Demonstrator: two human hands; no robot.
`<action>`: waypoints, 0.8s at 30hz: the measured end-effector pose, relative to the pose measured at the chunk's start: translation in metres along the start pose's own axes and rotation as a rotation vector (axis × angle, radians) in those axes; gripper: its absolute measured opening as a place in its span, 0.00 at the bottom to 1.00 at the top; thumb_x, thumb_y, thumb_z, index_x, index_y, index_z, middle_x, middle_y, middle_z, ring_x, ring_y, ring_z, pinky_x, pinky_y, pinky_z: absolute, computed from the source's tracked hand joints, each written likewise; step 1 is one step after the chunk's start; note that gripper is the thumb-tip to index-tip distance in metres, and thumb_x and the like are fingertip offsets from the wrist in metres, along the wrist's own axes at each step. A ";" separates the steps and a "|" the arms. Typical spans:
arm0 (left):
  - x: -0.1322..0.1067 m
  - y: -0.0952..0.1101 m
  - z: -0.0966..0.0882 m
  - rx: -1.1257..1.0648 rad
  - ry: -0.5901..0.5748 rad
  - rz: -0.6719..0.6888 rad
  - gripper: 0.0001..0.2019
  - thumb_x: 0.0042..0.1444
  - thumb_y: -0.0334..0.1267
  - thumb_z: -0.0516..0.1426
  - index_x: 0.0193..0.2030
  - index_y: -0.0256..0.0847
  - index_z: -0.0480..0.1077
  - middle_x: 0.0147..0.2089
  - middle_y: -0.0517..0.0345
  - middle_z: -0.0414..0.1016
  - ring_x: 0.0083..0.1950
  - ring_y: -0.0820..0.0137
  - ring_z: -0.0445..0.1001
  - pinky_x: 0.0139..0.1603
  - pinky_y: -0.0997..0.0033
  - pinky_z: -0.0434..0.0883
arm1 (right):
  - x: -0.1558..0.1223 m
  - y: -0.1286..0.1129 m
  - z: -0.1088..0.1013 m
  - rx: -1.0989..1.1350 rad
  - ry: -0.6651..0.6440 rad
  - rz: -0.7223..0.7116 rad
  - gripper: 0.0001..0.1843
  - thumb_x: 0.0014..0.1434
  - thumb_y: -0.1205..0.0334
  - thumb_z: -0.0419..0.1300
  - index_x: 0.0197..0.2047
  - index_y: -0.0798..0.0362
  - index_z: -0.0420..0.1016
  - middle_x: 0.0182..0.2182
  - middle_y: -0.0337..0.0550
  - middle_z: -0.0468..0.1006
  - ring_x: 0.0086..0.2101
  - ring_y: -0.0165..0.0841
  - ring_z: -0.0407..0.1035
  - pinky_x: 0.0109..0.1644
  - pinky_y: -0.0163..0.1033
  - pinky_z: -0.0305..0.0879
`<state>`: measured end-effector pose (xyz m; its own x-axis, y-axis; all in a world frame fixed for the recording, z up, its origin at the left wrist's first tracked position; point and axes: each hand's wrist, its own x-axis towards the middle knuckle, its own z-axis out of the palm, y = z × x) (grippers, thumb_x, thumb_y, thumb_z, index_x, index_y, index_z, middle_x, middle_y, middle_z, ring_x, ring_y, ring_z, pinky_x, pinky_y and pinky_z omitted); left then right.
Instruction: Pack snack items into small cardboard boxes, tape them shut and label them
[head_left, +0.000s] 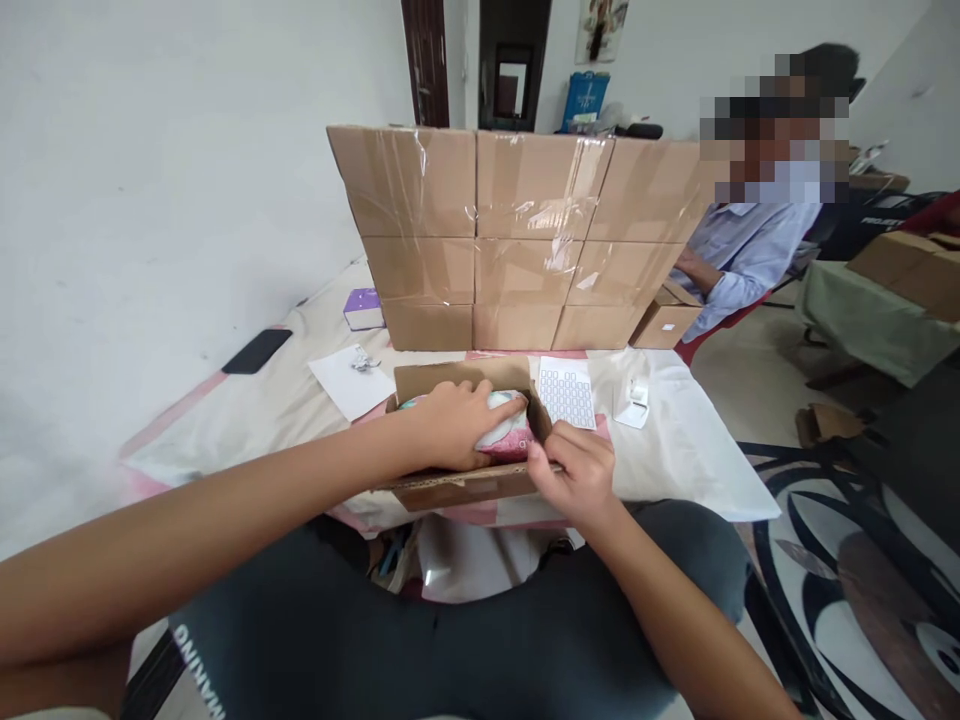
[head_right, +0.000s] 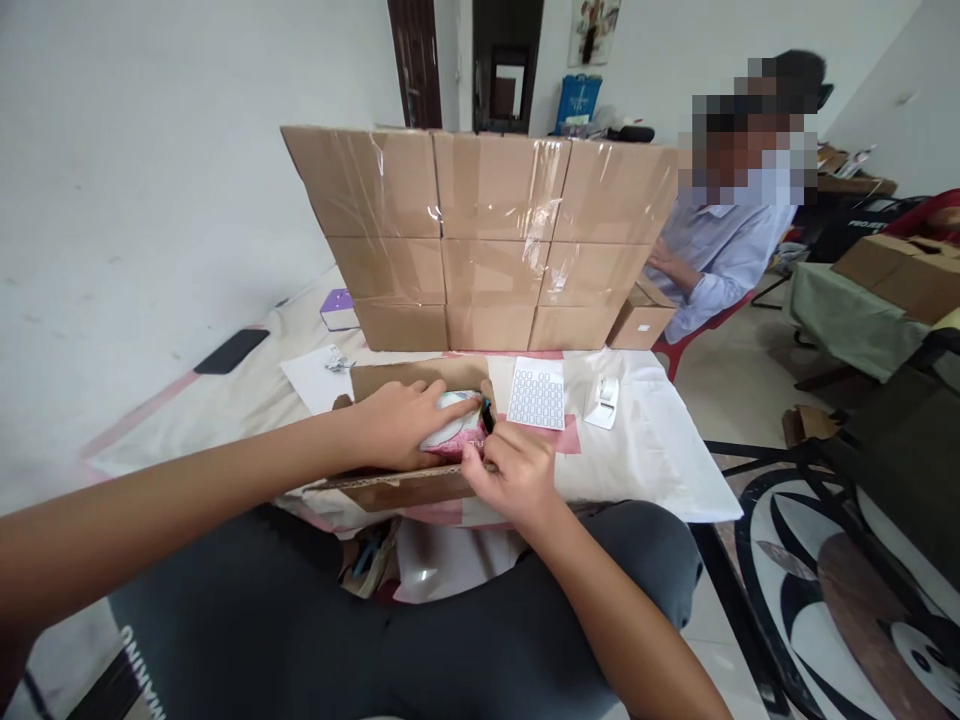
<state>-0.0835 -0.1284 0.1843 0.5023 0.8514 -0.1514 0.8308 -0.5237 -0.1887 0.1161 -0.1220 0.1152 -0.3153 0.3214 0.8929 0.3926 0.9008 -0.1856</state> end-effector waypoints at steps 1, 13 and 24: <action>0.006 -0.008 0.000 0.028 0.000 0.066 0.41 0.62 0.56 0.57 0.78 0.50 0.47 0.59 0.36 0.69 0.54 0.43 0.76 0.45 0.52 0.74 | -0.001 -0.001 0.002 0.001 -0.005 0.003 0.22 0.64 0.69 0.61 0.22 0.50 0.55 0.19 0.33 0.57 0.22 0.27 0.52 0.27 0.38 0.49; 0.030 -0.038 0.024 -0.080 0.020 0.258 0.39 0.63 0.52 0.58 0.77 0.60 0.48 0.53 0.48 0.73 0.47 0.53 0.78 0.44 0.61 0.73 | -0.007 0.001 0.015 0.028 -0.015 0.068 0.21 0.64 0.66 0.60 0.23 0.49 0.55 0.21 0.34 0.58 0.23 0.27 0.55 0.27 0.39 0.49; 0.060 -0.029 0.067 -0.053 -0.006 0.223 0.28 0.65 0.46 0.55 0.71 0.53 0.62 0.56 0.39 0.75 0.50 0.47 0.80 0.48 0.50 0.76 | -0.011 0.006 0.018 0.011 -0.002 0.074 0.19 0.63 0.61 0.57 0.24 0.48 0.52 0.21 0.34 0.56 0.22 0.28 0.53 0.26 0.38 0.49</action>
<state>-0.0940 -0.0642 0.1154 0.6738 0.7141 -0.1899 0.7106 -0.6967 -0.0985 0.1070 -0.1147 0.0969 -0.2875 0.3881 0.8756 0.4058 0.8775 -0.2557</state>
